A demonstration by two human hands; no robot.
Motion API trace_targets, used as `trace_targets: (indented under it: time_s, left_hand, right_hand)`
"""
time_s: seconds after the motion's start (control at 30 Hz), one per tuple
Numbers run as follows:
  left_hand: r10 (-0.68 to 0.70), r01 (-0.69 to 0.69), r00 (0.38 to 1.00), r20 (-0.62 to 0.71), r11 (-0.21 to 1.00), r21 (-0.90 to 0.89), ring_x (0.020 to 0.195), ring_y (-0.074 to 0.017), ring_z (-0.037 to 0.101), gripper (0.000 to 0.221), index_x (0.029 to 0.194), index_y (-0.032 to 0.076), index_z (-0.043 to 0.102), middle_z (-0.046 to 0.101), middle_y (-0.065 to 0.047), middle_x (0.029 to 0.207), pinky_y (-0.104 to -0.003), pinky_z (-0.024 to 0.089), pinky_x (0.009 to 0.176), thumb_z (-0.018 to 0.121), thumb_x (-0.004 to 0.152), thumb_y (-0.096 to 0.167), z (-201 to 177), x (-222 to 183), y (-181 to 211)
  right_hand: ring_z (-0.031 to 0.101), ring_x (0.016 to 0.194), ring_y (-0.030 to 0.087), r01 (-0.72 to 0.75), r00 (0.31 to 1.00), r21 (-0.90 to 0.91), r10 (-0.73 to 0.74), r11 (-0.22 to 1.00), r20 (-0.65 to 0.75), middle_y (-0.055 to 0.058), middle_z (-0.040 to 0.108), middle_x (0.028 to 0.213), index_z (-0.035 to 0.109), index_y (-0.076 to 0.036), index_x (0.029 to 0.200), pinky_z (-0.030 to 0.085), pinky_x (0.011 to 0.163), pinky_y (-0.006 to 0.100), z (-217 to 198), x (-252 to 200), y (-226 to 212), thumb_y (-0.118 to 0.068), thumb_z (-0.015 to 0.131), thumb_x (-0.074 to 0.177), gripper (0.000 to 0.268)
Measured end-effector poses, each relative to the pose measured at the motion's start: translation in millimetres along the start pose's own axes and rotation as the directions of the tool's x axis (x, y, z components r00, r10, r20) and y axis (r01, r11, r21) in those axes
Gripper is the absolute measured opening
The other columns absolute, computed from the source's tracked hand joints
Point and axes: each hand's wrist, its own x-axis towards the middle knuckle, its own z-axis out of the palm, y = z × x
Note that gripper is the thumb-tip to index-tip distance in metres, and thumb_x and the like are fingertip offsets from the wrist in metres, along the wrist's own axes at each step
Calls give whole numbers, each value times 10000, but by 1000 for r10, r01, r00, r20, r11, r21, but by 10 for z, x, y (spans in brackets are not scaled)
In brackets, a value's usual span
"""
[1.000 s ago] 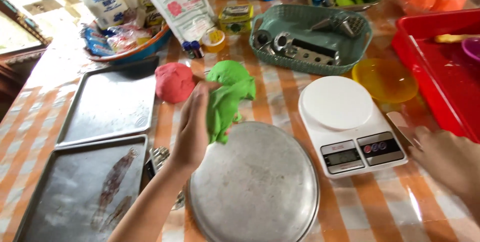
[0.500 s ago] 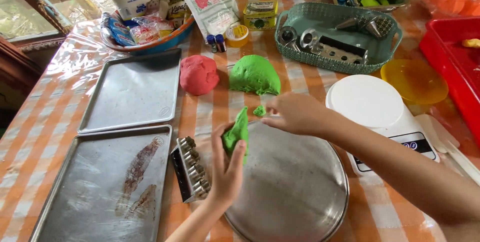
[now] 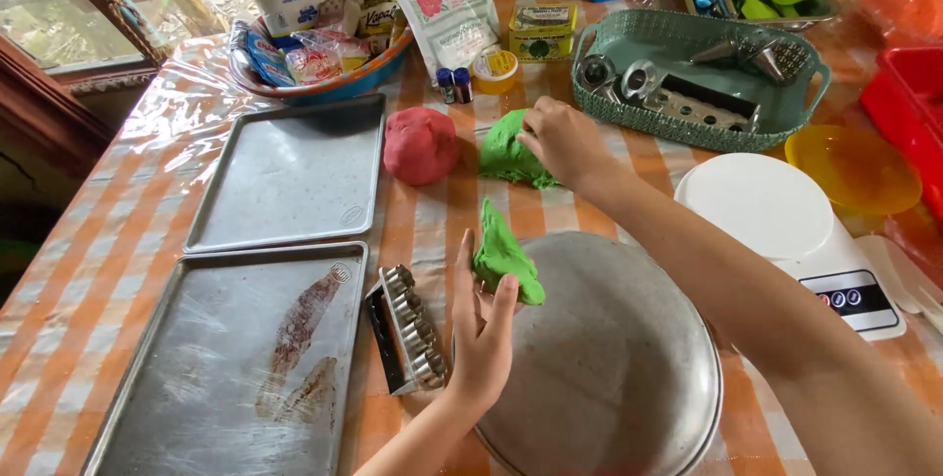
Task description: Portioning and shaping colored dough using a digital scale and a scraper on a production table.
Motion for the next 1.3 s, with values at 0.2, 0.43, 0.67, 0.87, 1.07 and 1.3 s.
trace_targets:
  time_s: [0.2, 0.43, 0.67, 0.87, 1.07, 1.3]
  left_hand:
    - [-250, 244, 967, -45, 964, -105, 1093, -250, 713, 1063, 1626, 69, 151, 672, -142, 1281, -426, 681, 783, 771, 793, 295, 38, -3, 131]
    - [-330, 327, 944, 4, 933, -148, 898, -150, 690, 278, 1059, 42, 718, 735, -49, 950, -416, 645, 782, 789, 848, 208, 98, -78, 177]
    - [-218, 371, 805, 552, 911, -182, 1155, -146, 463, 559, 1237, 100, 457, 488, -33, 1213, -415, 405, 1054, 341, 1019, 602, 98, -172, 272]
    - [-295, 72, 808, 511, 909, 411, 936, -148, 584, 556, 1230, 15, 718, 754, -115, 1189, -283, 400, 787, 456, 1008, 452, 71, 9, 619]
    - [126, -206, 968, 216, 893, 401, 732, -156, 704, 254, 974, 56, 805, 801, -89, 861, -311, 566, 769, 595, 1013, 195, -153, 187, 537]
    - [597, -668, 677, 430, 253, 700, 918, -195, 678, 189, 1092, 159, 737, 730, 18, 1068, -319, 436, 839, 673, 915, 181, -116, 152, 412]
  right_hand:
    - [531, 1309, 382, -28, 999, 47, 27, 999, 18, 166, 576, 1462, 502, -82, 1497, 451, 979, 595, -697, -245, -455, -606, 215, 1054, 744]
    - [419, 1446, 395, -81, 965, 539, -69, 838, 253, 228, 394, 1603, 366, -39, 1541, 329, 1130, 607, -1277, -1478, -1285, -645, 225, 992, 830]
    - [575, 1324, 318, 100, 994, 699, -38, 708, -104, 153, 581, 1390, 520, -55, 1344, 472, 1093, 430, -1190, -1688, -1188, -346, 605, 987, 468]
    - [717, 727, 170, -377, 920, 837, 263, 397, 290, 84, 757, 870, 703, -81, 982, 576, 654, 291, -1091, -1718, -863, -338, 622, 965, 270]
    - [528, 430, 119, -395, 898, 784, 379, 478, 221, 81, 568, 444, 735, -43, 804, 477, 435, 285, -970, -1842, -700, -216, 653, 969, 253]
    - [472, 369, 85, -146, 972, 855, 231, 497, 32, 12, 510, 384, 685, -64, 738, 463, 433, 223, -1023, -1943, -820, -210, 604, 1003, 313]
